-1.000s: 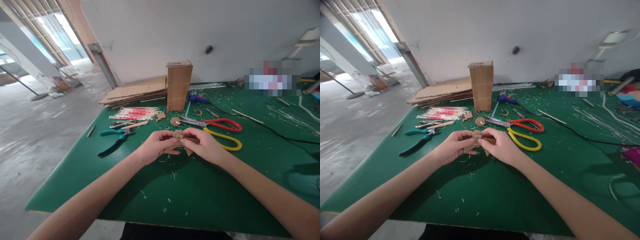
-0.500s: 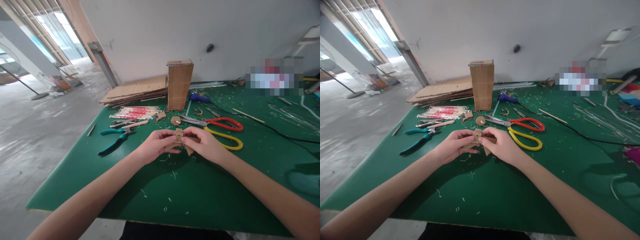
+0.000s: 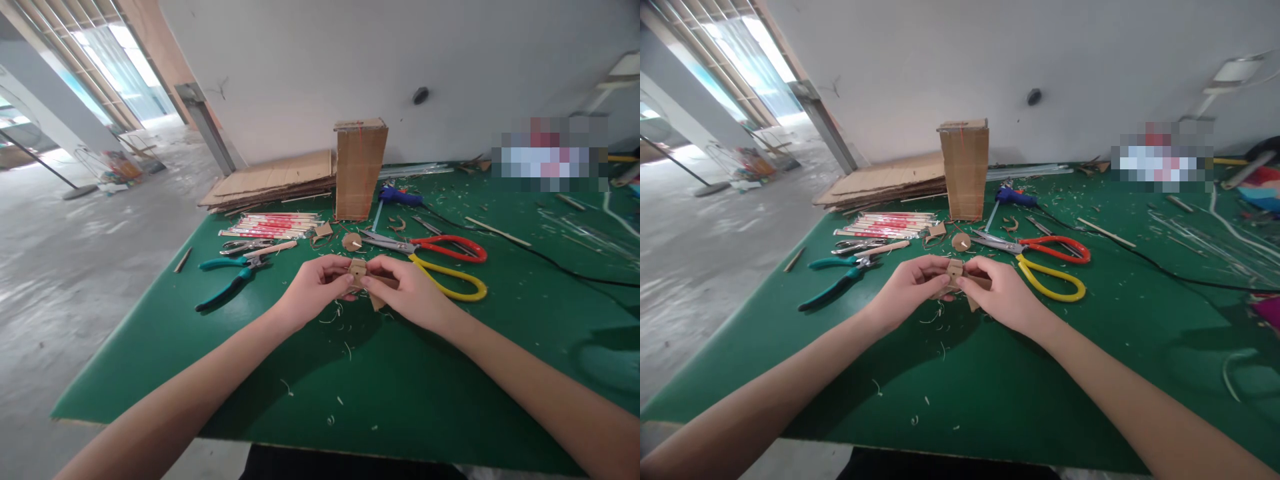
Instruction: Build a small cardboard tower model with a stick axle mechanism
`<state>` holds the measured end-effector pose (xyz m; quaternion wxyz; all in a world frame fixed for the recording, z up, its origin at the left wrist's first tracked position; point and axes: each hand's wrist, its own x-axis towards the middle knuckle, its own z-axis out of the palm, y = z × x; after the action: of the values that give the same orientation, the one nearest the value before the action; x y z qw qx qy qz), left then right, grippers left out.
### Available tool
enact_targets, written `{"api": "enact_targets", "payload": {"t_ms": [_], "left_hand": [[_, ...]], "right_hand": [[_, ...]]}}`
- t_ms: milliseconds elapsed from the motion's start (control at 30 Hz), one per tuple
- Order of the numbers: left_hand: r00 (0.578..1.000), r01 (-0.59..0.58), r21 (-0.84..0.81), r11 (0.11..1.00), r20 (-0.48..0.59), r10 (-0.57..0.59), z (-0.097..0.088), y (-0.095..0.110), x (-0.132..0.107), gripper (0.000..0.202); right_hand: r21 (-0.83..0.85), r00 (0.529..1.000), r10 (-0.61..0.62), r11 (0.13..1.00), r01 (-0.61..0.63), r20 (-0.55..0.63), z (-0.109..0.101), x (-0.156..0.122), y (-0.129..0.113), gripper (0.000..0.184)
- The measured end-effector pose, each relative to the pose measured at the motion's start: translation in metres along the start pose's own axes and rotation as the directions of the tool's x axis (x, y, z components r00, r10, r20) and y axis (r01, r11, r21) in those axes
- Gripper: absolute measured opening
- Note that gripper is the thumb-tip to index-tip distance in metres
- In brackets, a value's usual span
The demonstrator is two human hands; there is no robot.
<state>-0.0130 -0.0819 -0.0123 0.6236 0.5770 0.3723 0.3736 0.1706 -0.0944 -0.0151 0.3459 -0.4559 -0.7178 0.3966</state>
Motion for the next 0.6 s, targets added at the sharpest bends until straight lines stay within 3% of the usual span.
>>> {"api": "enact_targets", "payload": {"t_ms": [333,600], "left_hand": [[0.999,0.035,-0.040,0.999,0.012,-0.035,0.0019,0.0019,-0.0018,0.027],[0.969,0.236,-0.206,0.950,-0.029,-0.247,0.0002,0.0048,-0.0012,0.026]], "right_hand": [[-0.032,1.000,-0.006,0.999,0.005,-0.017,0.0002,0.0010,0.0011,0.019],[0.000,0.996,0.088,0.996,-0.088,-0.015,0.0021,0.0040,0.0018,0.022]]}}
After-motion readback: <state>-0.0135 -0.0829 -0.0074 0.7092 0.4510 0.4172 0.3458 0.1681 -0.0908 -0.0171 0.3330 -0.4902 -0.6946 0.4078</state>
